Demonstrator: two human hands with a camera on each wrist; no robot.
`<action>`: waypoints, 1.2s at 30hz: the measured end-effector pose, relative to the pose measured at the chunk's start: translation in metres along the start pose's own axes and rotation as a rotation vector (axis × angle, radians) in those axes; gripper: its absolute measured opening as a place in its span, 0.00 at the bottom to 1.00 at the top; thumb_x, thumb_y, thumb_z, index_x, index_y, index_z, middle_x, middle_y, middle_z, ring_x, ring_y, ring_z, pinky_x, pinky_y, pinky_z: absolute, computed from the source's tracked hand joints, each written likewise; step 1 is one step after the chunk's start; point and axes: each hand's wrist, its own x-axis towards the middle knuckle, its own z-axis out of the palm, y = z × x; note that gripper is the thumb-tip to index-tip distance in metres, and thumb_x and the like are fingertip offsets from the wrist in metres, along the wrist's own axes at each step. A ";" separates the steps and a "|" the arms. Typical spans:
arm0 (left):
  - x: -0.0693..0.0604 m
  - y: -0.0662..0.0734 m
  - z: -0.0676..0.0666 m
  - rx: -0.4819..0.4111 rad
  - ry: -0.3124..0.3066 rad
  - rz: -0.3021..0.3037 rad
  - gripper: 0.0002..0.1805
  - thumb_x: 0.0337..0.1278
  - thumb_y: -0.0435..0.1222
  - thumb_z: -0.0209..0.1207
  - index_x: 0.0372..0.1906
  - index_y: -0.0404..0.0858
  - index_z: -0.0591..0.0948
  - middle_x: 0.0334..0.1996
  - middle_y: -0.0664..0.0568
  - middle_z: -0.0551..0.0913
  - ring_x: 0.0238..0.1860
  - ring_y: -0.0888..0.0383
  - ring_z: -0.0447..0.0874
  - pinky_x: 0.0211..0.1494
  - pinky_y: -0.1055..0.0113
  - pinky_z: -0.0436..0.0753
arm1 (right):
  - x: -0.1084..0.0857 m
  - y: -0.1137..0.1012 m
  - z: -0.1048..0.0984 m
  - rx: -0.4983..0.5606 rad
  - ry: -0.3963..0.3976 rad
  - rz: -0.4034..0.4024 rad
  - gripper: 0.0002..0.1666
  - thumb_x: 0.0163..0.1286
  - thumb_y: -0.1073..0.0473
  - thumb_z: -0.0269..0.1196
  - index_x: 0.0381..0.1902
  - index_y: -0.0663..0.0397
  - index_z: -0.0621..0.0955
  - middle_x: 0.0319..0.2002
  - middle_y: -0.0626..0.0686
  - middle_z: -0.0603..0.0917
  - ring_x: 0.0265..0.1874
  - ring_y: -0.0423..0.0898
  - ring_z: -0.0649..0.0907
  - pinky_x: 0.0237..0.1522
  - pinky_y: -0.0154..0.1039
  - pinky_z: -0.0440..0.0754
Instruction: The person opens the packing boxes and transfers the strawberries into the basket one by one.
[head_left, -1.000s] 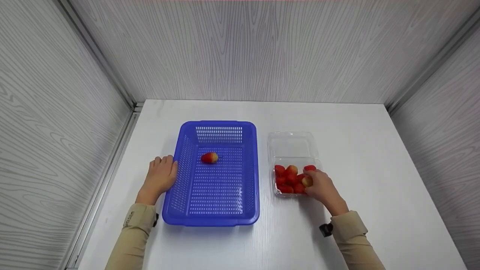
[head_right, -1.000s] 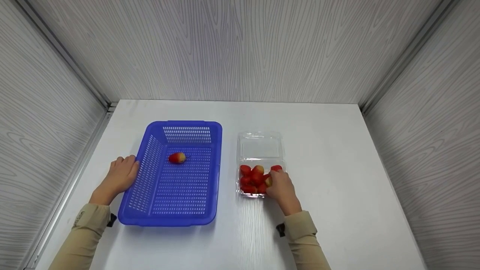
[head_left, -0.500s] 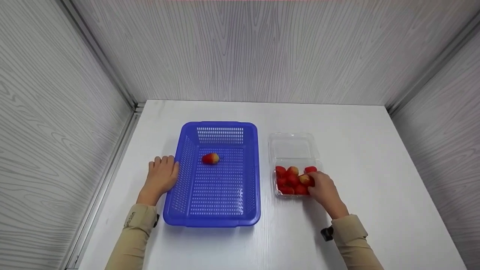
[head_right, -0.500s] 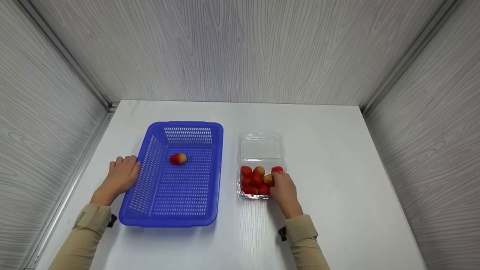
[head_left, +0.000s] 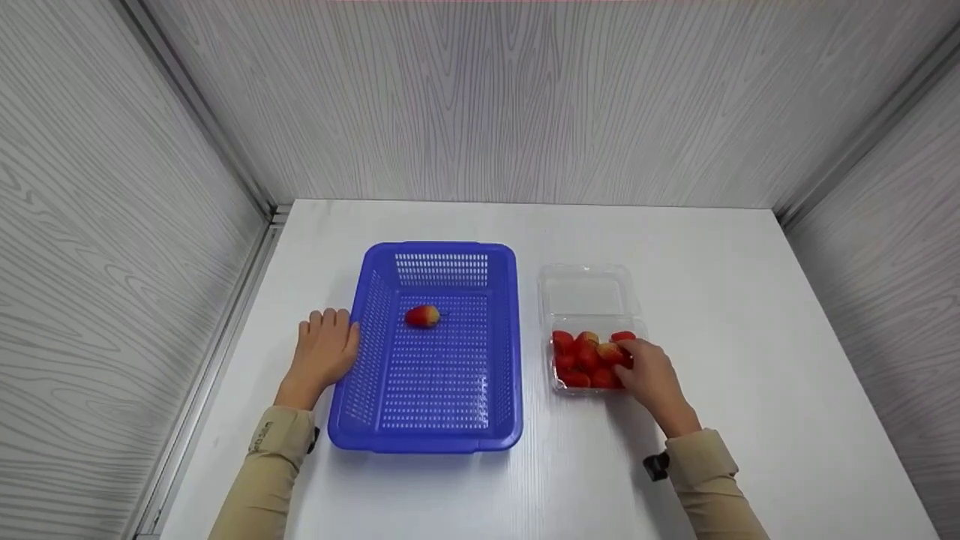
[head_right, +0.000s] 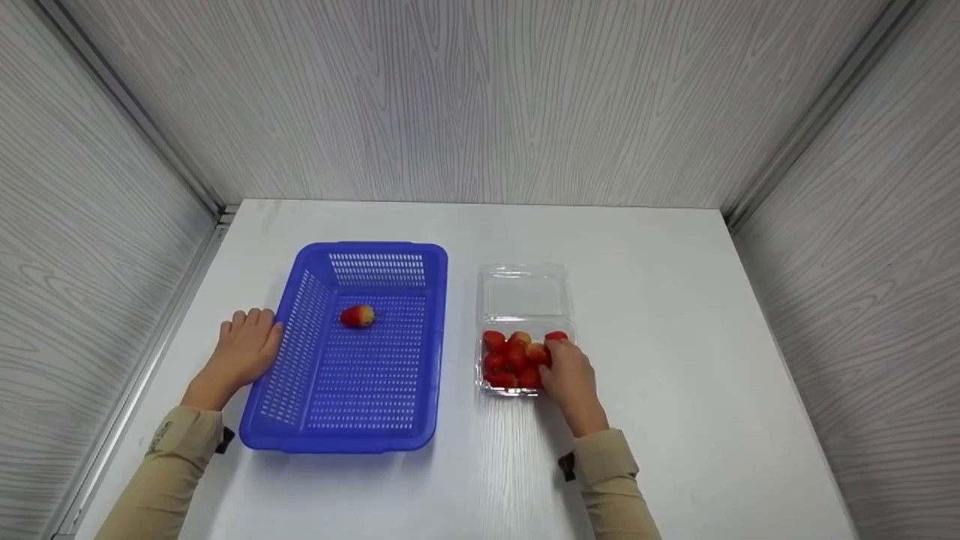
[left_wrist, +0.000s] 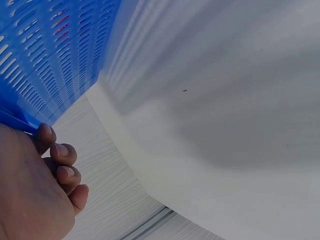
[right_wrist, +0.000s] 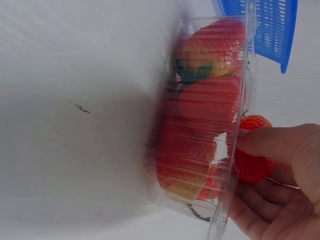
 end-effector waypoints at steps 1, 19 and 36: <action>-0.001 0.000 0.000 0.001 0.000 0.000 0.15 0.73 0.39 0.42 0.36 0.30 0.69 0.31 0.39 0.69 0.35 0.40 0.65 0.41 0.47 0.63 | 0.000 -0.001 0.001 0.004 0.006 -0.004 0.20 0.60 0.72 0.66 0.52 0.70 0.81 0.47 0.67 0.84 0.49 0.64 0.81 0.55 0.59 0.75; 0.000 -0.004 -0.003 -0.011 -0.006 -0.011 0.16 0.74 0.40 0.41 0.39 0.29 0.70 0.34 0.37 0.69 0.39 0.38 0.66 0.43 0.44 0.63 | 0.039 -0.079 -0.015 0.174 0.056 -0.083 0.20 0.64 0.68 0.67 0.54 0.68 0.80 0.45 0.63 0.84 0.41 0.56 0.81 0.49 0.50 0.81; 0.000 -0.003 0.003 -0.017 -0.040 -0.023 0.15 0.74 0.40 0.40 0.39 0.30 0.69 0.34 0.39 0.67 0.39 0.40 0.64 0.43 0.45 0.62 | 0.091 -0.163 0.020 0.252 -0.022 -0.238 0.16 0.63 0.66 0.68 0.48 0.69 0.83 0.43 0.62 0.86 0.38 0.55 0.83 0.45 0.46 0.83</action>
